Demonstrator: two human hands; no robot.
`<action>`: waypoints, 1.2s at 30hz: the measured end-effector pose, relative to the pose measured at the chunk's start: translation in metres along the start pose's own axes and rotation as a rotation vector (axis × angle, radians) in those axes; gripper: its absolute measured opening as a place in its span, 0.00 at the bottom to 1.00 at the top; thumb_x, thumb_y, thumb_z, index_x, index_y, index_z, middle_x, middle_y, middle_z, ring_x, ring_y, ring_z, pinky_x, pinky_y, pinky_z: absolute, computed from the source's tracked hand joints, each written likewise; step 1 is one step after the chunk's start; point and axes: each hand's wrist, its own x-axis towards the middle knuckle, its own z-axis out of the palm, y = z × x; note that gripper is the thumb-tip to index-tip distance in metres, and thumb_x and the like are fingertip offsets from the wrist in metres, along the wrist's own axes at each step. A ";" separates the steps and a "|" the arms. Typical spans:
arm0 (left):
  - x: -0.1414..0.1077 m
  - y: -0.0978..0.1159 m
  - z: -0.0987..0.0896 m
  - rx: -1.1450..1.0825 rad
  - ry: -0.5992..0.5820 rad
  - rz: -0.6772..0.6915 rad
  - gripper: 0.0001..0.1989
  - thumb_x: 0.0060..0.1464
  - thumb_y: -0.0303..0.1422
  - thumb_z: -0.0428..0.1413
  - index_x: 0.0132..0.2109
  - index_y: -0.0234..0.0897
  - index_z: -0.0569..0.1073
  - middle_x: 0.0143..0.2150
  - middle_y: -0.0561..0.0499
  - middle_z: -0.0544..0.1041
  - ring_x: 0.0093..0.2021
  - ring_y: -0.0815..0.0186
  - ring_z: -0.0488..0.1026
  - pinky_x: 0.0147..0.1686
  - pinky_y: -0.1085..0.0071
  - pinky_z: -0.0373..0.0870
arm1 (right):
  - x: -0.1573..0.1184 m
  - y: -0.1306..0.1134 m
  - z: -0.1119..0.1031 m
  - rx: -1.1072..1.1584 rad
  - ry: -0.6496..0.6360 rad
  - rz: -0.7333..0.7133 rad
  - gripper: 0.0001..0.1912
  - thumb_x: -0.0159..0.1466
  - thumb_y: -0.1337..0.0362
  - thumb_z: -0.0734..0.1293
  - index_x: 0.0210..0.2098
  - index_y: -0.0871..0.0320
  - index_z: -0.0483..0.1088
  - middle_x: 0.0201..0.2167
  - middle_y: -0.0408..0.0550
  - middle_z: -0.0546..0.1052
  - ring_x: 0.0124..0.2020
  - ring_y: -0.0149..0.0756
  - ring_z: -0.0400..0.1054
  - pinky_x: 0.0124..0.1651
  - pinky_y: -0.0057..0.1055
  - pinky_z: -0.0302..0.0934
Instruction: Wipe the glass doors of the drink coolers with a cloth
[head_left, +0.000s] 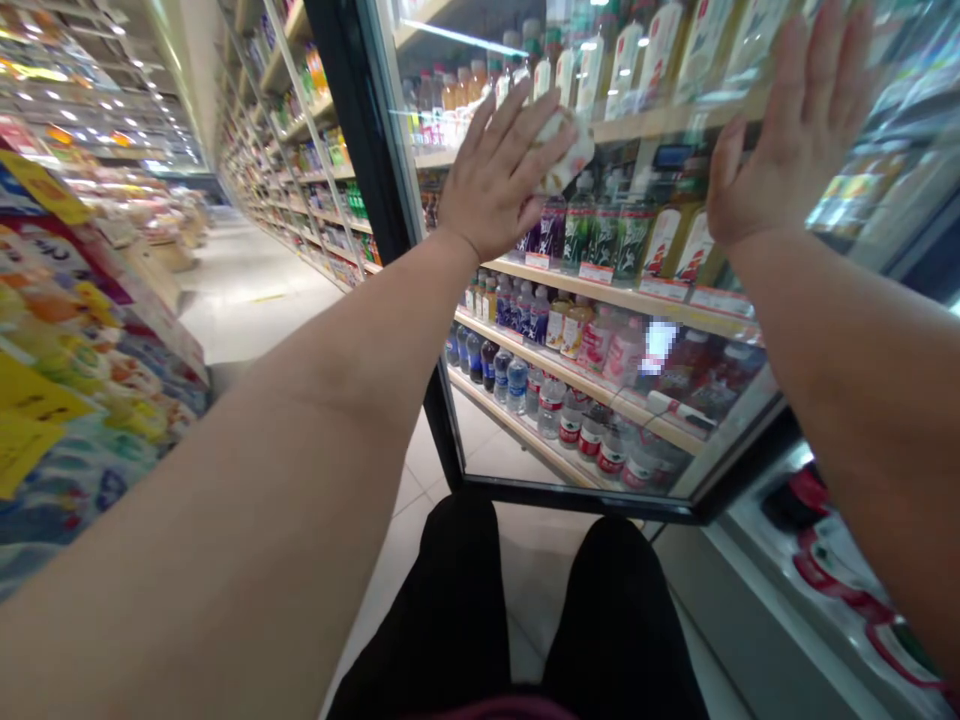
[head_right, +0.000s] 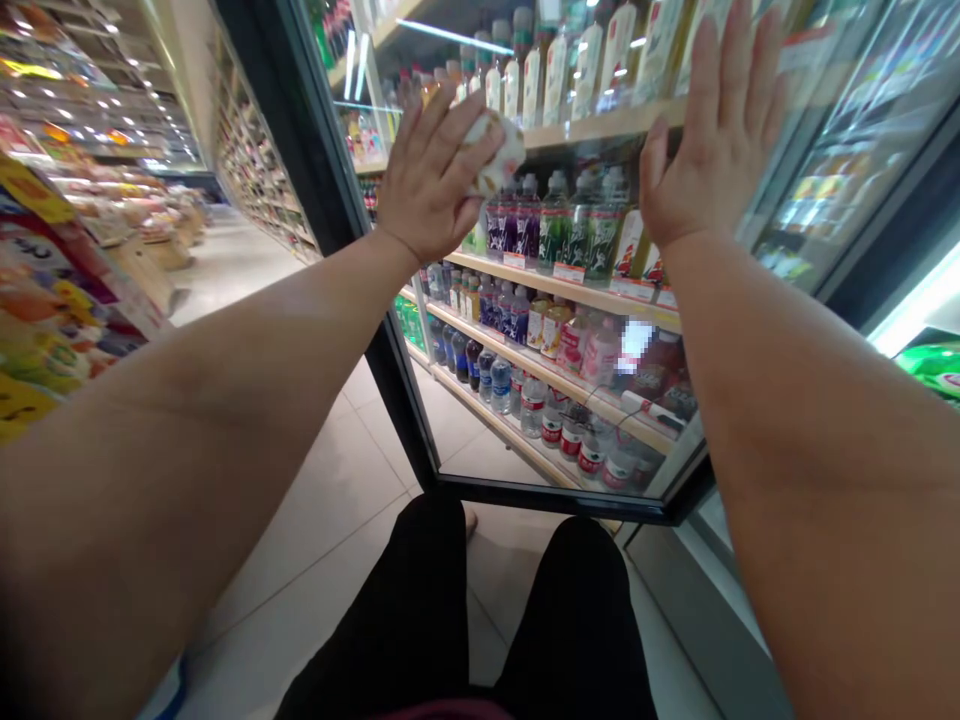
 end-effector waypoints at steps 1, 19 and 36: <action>-0.001 0.001 0.000 0.027 0.019 -0.018 0.37 0.56 0.43 0.53 0.73 0.64 0.62 0.74 0.81 0.52 0.80 0.55 0.36 0.81 0.59 0.29 | 0.001 0.001 0.002 -0.002 0.006 -0.005 0.41 0.77 0.44 0.44 0.78 0.66 0.47 0.77 0.60 0.51 0.78 0.61 0.42 0.75 0.61 0.42; -0.004 0.003 0.007 0.088 0.320 -0.257 0.48 0.58 0.44 0.52 0.81 0.52 0.42 0.76 0.77 0.48 0.79 0.61 0.21 0.82 0.54 0.30 | 0.004 -0.007 -0.011 -0.021 -0.132 0.073 0.38 0.77 0.51 0.49 0.79 0.64 0.41 0.79 0.56 0.44 0.79 0.54 0.34 0.76 0.58 0.35; -0.009 0.000 0.015 0.150 0.288 -0.138 0.39 0.62 0.37 0.44 0.80 0.49 0.49 0.78 0.72 0.45 0.79 0.65 0.32 0.81 0.64 0.34 | 0.004 -0.018 -0.021 -0.021 -0.206 0.132 0.40 0.75 0.56 0.57 0.80 0.65 0.40 0.80 0.53 0.41 0.80 0.51 0.29 0.78 0.54 0.31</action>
